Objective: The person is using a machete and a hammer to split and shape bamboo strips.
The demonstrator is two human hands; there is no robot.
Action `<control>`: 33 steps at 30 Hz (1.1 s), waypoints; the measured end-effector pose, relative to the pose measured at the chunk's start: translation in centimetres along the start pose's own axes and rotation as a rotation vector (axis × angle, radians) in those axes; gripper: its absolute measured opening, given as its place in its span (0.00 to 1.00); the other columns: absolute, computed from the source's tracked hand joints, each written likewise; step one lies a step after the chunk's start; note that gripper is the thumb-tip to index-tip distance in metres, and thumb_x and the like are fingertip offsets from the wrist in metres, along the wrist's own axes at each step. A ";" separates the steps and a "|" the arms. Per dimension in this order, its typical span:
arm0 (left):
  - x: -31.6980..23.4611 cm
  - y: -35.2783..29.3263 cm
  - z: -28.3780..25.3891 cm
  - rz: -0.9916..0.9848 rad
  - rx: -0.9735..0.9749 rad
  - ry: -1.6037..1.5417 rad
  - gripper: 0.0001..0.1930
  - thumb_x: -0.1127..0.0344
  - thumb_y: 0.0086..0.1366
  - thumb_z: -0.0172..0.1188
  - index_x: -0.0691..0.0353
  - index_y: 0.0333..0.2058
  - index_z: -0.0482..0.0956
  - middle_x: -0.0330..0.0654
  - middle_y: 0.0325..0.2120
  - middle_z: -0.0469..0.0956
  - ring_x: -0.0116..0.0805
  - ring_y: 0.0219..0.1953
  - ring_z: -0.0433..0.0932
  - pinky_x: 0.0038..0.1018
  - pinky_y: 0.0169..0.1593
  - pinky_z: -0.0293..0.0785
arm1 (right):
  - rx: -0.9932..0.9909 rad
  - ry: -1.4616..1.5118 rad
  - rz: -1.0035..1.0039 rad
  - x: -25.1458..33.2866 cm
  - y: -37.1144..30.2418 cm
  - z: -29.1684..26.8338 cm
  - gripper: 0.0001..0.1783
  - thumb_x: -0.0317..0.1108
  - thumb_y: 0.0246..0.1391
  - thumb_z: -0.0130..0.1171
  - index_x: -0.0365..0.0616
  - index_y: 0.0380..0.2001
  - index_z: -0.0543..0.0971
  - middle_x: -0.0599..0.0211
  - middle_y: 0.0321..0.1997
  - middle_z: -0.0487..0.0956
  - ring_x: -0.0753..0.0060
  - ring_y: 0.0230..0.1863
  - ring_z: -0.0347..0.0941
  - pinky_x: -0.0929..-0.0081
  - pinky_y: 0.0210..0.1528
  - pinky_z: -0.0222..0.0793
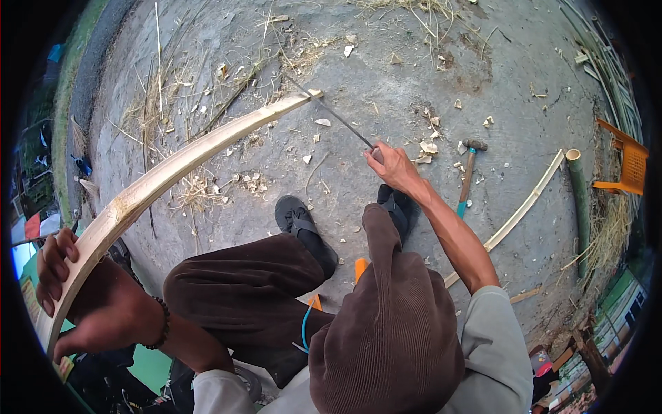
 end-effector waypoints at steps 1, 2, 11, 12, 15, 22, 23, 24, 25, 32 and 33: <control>0.1 0.2 -0.2 -0.005 0.009 -0.007 0.42 0.13 0.45 0.45 0.54 0.25 0.67 0.35 0.26 0.61 0.35 0.35 0.58 0.35 0.44 0.58 | -0.024 -0.013 0.043 -0.6 -0.2 0.4 0.23 0.48 0.61 0.55 0.32 0.33 0.75 0.35 0.28 0.78 0.33 0.35 0.77 0.48 0.38 0.71; 0.2 0.2 -0.2 -0.008 0.011 -0.011 0.42 0.13 0.45 0.45 0.54 0.25 0.67 0.35 0.26 0.61 0.35 0.35 0.58 0.35 0.44 0.58 | -0.048 -0.025 0.086 -1.2 -0.4 0.7 0.23 0.47 0.60 0.55 0.31 0.33 0.75 0.35 0.28 0.78 0.33 0.36 0.77 0.48 0.39 0.72; 0.0 0.1 -1.1 -0.005 0.019 -0.057 0.42 0.13 0.45 0.44 0.53 0.25 0.66 0.35 0.25 0.60 0.35 0.34 0.57 0.34 0.43 0.57 | 0.017 0.061 0.032 1.6 -0.8 0.8 0.19 0.41 0.59 0.58 0.30 0.33 0.74 0.36 0.28 0.79 0.32 0.35 0.77 0.51 0.38 0.73; -0.1 0.4 -1.8 -0.002 -0.008 -0.046 0.41 0.14 0.44 0.46 0.53 0.25 0.65 0.35 0.25 0.60 0.35 0.34 0.57 0.34 0.43 0.57 | -0.018 -0.009 0.089 0.4 -0.2 1.3 0.20 0.42 0.59 0.58 0.30 0.33 0.74 0.36 0.29 0.79 0.31 0.36 0.77 0.50 0.39 0.73; 0.7 1.0 -2.7 -0.013 -0.071 -0.038 0.40 0.16 0.42 0.53 0.53 0.26 0.65 0.34 0.26 0.60 0.35 0.34 0.58 0.34 0.43 0.58 | -0.065 -0.107 0.167 -3.2 1.1 2.1 0.24 0.46 0.59 0.58 0.29 0.32 0.74 0.33 0.31 0.79 0.29 0.38 0.76 0.48 0.40 0.72; 0.3 1.0 -4.6 -0.056 -0.099 -0.036 0.36 0.24 0.50 0.56 0.58 0.26 0.69 0.38 0.25 0.65 0.37 0.33 0.64 0.35 0.46 0.65 | 0.126 0.657 0.550 2.4 -0.2 2.1 0.24 0.51 0.62 0.57 0.36 0.36 0.76 0.70 0.18 0.68 0.82 0.14 0.62 0.76 0.16 0.60; 0.1 1.1 -5.1 -0.061 -0.100 -0.035 0.36 0.24 0.50 0.56 0.58 0.26 0.69 0.38 0.25 0.65 0.37 0.33 0.64 0.35 0.46 0.65 | 0.110 0.777 0.554 2.8 -0.4 2.4 0.24 0.51 0.62 0.57 0.37 0.40 0.75 0.74 0.18 0.65 0.85 0.14 0.60 0.80 0.14 0.58; 0.0 1.2 -5.7 -0.083 -0.188 0.065 0.36 0.27 0.50 0.59 0.61 0.28 0.71 0.41 0.28 0.69 0.39 0.37 0.69 0.37 0.52 0.66 | 0.092 0.898 0.557 3.1 -0.8 2.7 0.24 0.51 0.63 0.57 0.37 0.44 0.74 0.79 0.19 0.63 0.88 0.14 0.58 0.84 0.13 0.55; 0.0 1.3 -6.2 -0.103 -0.277 0.163 0.36 0.29 0.51 0.61 0.64 0.30 0.74 0.43 0.30 0.73 0.40 0.41 0.73 0.39 0.59 0.67 | 0.092 0.897 0.561 3.4 -1.1 2.7 0.24 0.51 0.63 0.57 0.37 0.44 0.74 0.79 0.19 0.63 0.88 0.14 0.58 0.84 0.13 0.55; -0.3 1.0 -8.0 -0.043 -0.380 0.144 0.21 0.51 0.59 0.69 0.63 0.38 0.76 0.41 0.34 0.79 0.37 0.46 0.77 0.39 0.60 0.69 | -0.101 0.436 0.382 5.3 -3.6 1.3 0.33 0.51 0.61 0.58 0.36 0.59 0.68 0.63 0.21 0.73 0.73 0.17 0.70 0.70 0.22 0.68; -0.3 1.0 -7.9 -0.042 -0.381 0.147 0.21 0.51 0.59 0.69 0.63 0.38 0.76 0.41 0.34 0.79 0.37 0.46 0.77 0.39 0.60 0.69 | -0.124 0.354 0.278 5.8 -3.7 0.9 0.33 0.51 0.61 0.58 0.39 0.60 0.68 0.61 0.21 0.74 0.70 0.20 0.72 0.68 0.26 0.70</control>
Point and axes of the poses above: each hand's wrist, its own y-axis towards the middle knuckle, its own z-axis out of the palm, x = y × z, the point moved 2 cm from there along y, towards the middle knuckle
